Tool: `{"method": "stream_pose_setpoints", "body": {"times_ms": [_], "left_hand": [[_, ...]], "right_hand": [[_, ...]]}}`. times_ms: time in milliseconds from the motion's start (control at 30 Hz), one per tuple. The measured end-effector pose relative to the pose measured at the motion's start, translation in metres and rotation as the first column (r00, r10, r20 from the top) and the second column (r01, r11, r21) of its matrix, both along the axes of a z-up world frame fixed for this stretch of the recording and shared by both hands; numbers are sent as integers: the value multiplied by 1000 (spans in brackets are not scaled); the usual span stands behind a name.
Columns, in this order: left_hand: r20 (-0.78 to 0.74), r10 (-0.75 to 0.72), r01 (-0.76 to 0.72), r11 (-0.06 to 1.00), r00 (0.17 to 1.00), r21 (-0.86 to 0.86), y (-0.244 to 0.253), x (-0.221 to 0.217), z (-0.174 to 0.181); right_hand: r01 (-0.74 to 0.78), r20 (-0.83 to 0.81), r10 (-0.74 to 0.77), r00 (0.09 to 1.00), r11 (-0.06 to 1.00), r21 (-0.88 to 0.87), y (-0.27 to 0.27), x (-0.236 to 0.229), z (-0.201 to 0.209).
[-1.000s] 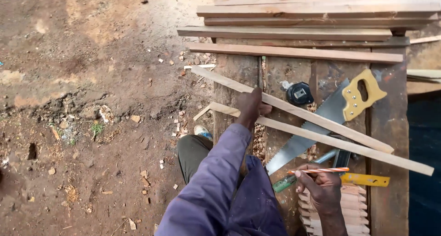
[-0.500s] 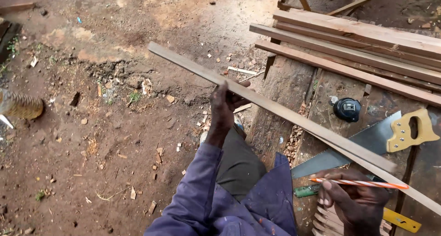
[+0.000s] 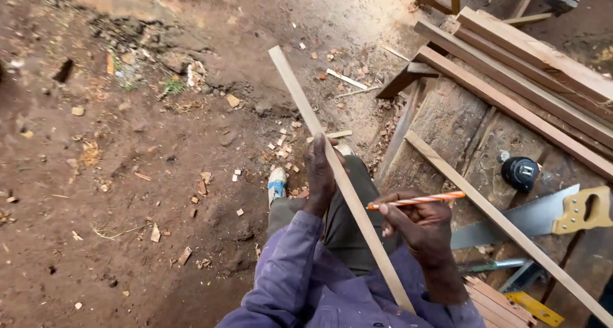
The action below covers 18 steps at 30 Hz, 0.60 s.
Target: Marking wooden slats with a pencil for further processing in a workshop.
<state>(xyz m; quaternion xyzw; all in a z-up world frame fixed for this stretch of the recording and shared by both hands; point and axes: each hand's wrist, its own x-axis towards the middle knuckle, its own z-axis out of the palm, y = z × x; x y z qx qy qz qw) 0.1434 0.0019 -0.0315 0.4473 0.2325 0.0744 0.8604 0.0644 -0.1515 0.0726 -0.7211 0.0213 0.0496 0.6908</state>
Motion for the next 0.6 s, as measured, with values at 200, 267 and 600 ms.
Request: {"method": "stream_pose_setpoints", "body": {"times_ms": [200, 267, 600], "left_hand": [[-147, -283, 269, 957, 948, -110, -12, -18, 3], [-183, -341, 343, 939, 922, -24, -14, -19, -1], [-332, -324, 411, 880, 886, 238, -40, -19, -18]], "right_hand": [[203, 6, -204, 979, 978, 46, 12, 25, -39], [264, -45, -262, 964, 964, 44, 6, 21, -47], [258, -48, -256, 966, 964, 63, -30, -8, -67]]}}
